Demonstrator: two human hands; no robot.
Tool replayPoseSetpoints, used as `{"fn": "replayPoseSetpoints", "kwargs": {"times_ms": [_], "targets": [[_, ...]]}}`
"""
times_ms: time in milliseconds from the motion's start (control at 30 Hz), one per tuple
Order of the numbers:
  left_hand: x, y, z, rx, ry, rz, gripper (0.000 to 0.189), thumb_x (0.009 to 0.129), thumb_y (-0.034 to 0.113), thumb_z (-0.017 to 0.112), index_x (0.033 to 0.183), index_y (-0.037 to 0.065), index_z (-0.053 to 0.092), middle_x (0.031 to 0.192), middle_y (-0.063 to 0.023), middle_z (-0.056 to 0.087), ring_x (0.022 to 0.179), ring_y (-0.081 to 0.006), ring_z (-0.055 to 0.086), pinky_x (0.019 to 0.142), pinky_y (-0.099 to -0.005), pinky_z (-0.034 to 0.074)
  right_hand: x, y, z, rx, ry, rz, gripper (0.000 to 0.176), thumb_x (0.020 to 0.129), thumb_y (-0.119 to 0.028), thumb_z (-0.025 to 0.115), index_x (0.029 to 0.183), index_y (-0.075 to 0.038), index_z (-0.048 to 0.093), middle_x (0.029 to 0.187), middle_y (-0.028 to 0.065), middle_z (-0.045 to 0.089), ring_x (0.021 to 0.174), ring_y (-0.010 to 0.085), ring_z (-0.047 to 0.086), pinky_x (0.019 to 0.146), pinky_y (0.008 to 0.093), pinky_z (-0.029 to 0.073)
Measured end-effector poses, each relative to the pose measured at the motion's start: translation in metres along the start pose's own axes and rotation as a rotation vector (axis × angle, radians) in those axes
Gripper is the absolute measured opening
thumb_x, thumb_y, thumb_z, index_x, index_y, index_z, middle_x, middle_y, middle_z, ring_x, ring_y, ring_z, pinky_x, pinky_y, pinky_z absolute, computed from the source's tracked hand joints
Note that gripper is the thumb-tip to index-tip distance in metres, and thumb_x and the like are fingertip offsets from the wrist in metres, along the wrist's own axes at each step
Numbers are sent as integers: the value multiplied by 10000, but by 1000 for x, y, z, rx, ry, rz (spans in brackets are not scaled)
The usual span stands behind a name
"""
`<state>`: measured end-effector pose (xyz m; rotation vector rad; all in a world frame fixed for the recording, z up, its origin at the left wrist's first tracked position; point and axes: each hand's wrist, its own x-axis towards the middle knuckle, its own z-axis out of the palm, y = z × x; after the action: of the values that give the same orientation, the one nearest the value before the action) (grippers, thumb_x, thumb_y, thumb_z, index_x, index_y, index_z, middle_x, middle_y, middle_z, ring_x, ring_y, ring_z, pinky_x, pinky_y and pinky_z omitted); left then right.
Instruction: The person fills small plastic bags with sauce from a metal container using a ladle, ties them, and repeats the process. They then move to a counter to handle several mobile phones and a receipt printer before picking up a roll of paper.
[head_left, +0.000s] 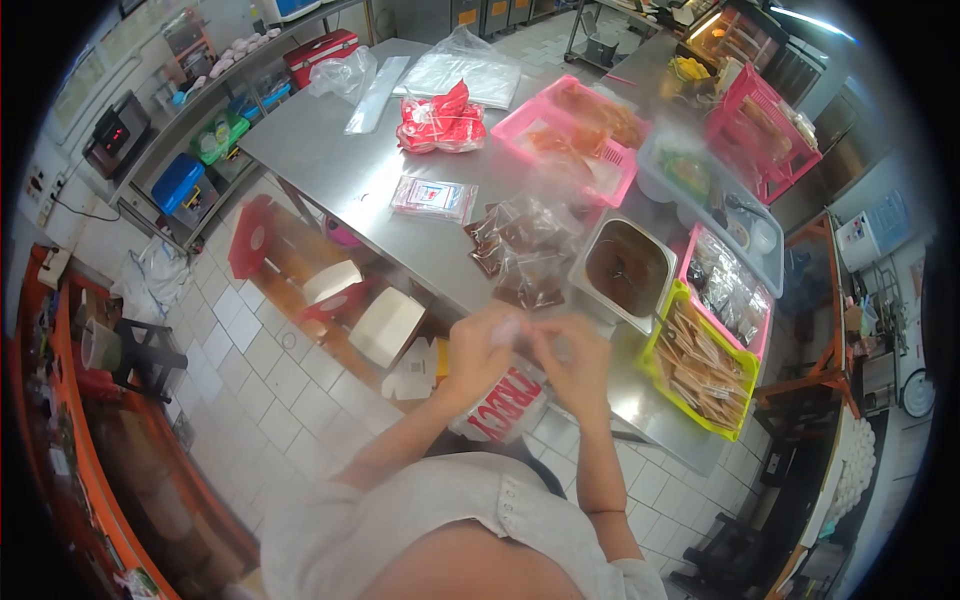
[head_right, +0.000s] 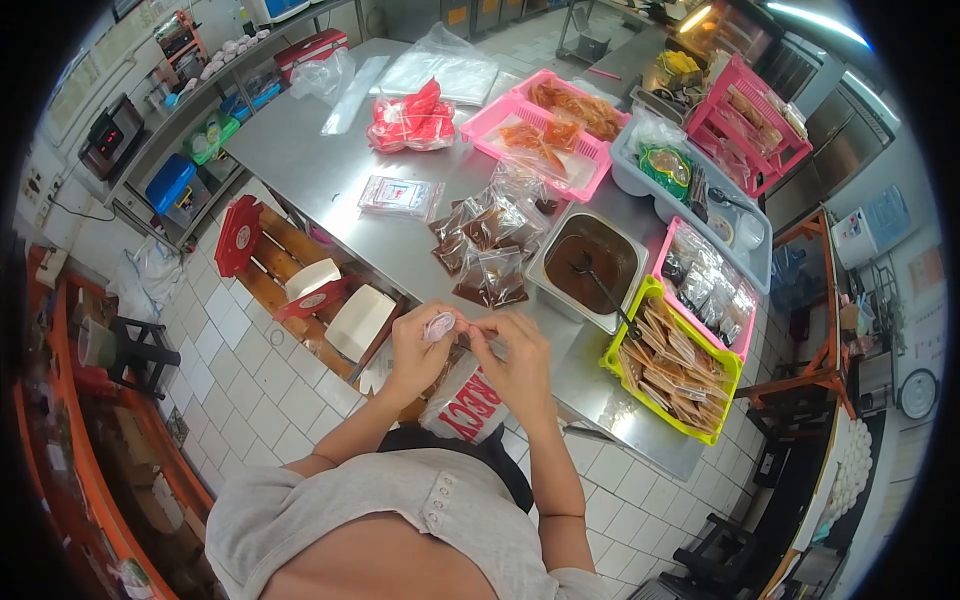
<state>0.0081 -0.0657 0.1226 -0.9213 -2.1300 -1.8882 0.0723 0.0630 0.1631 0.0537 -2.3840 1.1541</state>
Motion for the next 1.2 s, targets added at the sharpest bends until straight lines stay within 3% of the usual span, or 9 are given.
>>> {"fn": "replayPoseSetpoints", "kwargs": {"times_ms": [133,467,633,733,800,933,1000,1100,1200], "targets": [[-4,-3,3,93,40,-27,145,675,-85,511,802,-25,549,725,-105,577,656,-196,592,612,-261,458,-6,-1,23,-185,113,-104,150,683,0,642,799,-13,548,762,81,559,717,253,524,661,350,394],[3,-15,-16,136,156,-51,131,673,-54,487,794,-6,499,714,-108,549,656,-215,574,605,-281,433,-15,-8,31,-117,110,66,153,699,19,614,810,5,510,755,110,524,721,287,506,651,377,406],[14,-37,-24,-9,158,-104,84,832,71,555,802,-3,528,699,-57,562,632,-131,530,583,-242,411,11,-4,36,-238,115,-8,115,716,33,589,798,-2,516,767,120,529,725,301,510,651,377,410],[22,-51,-34,-199,215,-290,182,879,193,565,874,11,552,763,-31,559,612,-89,491,565,-215,389,43,11,50,-232,109,-56,78,731,17,575,785,-11,525,772,127,539,735,314,515,651,386,410],[26,-63,-44,-582,419,-635,235,884,235,557,995,29,541,848,-29,548,599,-76,473,559,-197,366,69,32,56,-218,89,-51,72,762,-47,572,823,-11,557,788,129,547,767,326,513,673,390,412],[22,-75,-51,-1009,400,-853,280,909,163,489,1153,36,439,938,-59,554,727,-124,537,658,-252,467,109,68,55,-336,83,75,164,793,-144,580,894,-15,581,807,131,561,789,321,524,697,393,415],[15,-77,-49,-1018,334,-865,302,912,102,450,1198,17,402,1052,-95,564,852,-159,565,736,-310,498,106,84,57,-762,382,-96,241,799,-222,600,943,-29,588,828,133,578,807,310,542,710,404,420],[6,-74,-31,-1017,314,-823,378,895,71,468,1247,-27,371,1206,-154,514,1004,-208,561,832,-344,485,66,42,57,-223,-16,200,319,734,-233,684,940,-16,573,845,138,591,818,280,568,724,381,441],[1,-61,-23,-1056,172,-886,344,884,72,494,1206,-30,428,1194,-146,521,1039,-203,550,869,-327,471,26,20,73,-93,-75,191,275,714,-163,704,893,4,577,777,140,602,708,250,591,648,338,459]]}}
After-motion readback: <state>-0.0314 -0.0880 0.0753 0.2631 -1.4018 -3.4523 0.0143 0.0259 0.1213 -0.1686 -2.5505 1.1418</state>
